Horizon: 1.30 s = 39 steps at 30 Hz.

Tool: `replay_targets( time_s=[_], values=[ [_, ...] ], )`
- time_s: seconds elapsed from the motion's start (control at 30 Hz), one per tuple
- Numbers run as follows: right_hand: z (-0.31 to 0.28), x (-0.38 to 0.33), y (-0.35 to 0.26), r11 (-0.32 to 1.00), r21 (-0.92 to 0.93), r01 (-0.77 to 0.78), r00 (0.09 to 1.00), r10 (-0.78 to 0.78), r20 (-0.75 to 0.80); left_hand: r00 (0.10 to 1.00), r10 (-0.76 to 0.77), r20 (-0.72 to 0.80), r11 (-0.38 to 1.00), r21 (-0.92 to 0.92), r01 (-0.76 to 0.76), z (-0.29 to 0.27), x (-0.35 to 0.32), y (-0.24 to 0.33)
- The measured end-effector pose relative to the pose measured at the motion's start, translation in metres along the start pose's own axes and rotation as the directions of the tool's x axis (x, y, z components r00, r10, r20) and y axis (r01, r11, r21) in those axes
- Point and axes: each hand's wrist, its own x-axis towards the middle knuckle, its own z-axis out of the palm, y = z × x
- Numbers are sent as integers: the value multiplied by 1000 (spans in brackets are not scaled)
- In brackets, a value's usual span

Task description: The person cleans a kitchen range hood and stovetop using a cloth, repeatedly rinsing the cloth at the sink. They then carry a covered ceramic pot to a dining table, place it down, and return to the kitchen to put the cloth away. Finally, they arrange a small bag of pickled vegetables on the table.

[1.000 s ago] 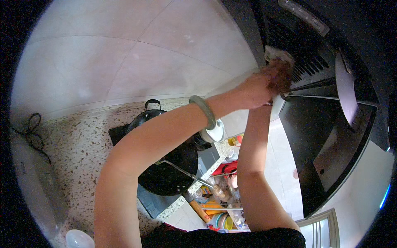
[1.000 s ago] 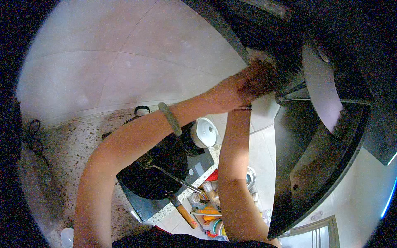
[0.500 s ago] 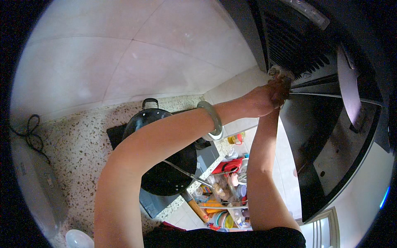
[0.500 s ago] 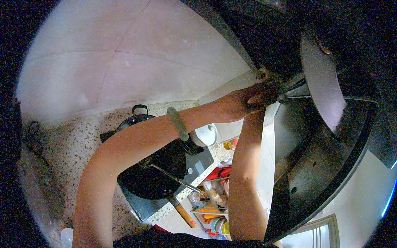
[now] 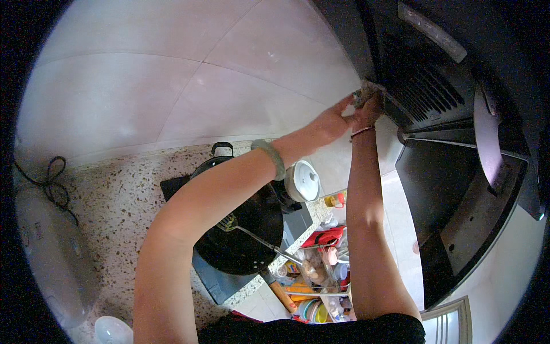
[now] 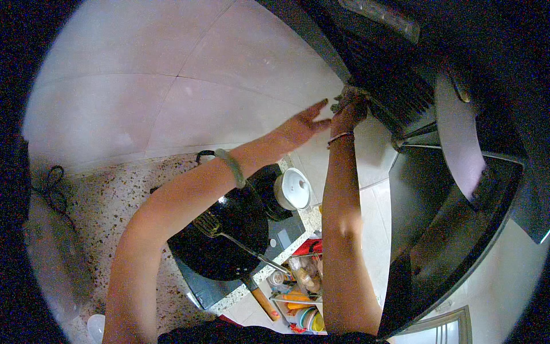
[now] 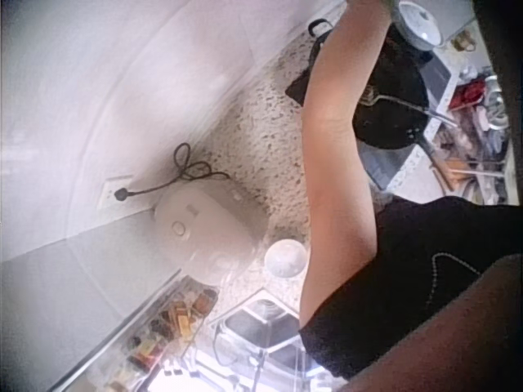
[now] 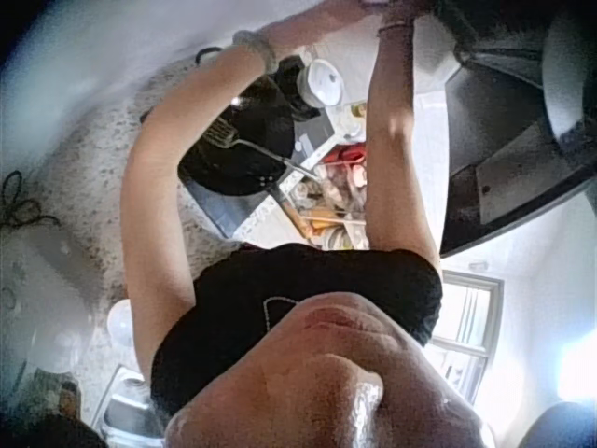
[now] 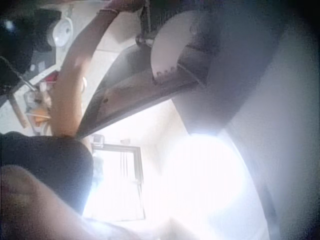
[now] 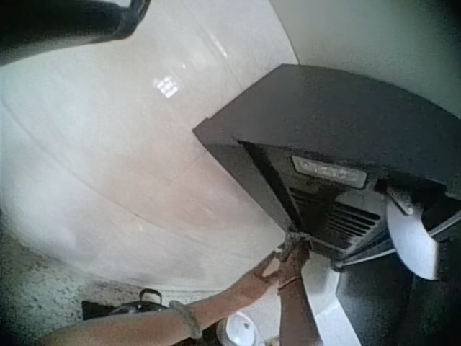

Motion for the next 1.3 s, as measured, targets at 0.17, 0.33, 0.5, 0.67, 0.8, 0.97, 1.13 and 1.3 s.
replay_targets(
  time_s=[0.17,0.33,0.5,0.67,0.8,0.97,1.13,1.3],
  values=[
    [57,-53,-34,992,81,93,994,-97,43,997,0,-76,994,-106,-8,-32,-8,16],
    [76,-88,-50,920,-189,342,937,-319,143,971,135,-198,972,-164,-168,-41,-17,35],
    [116,-127,-63,859,-257,443,891,-454,19,969,76,-237,844,-501,-189,-39,-33,65],
    [159,-175,-91,817,-227,531,846,-528,77,959,21,-283,769,-609,-196,-56,-69,98],
    [191,-210,-109,798,-134,588,809,-574,129,913,204,-354,751,-542,-378,-71,-103,115],
    [175,-206,-110,905,69,420,895,-425,132,853,330,-404,817,-329,-473,-54,-127,117],
    [137,-200,-92,858,501,-109,951,-58,305,896,310,-318,914,-161,-373,-38,-125,99],
    [36,-72,-7,438,643,-629,672,-110,733,980,47,-194,966,-240,-94,-16,-88,77]
  ],
)
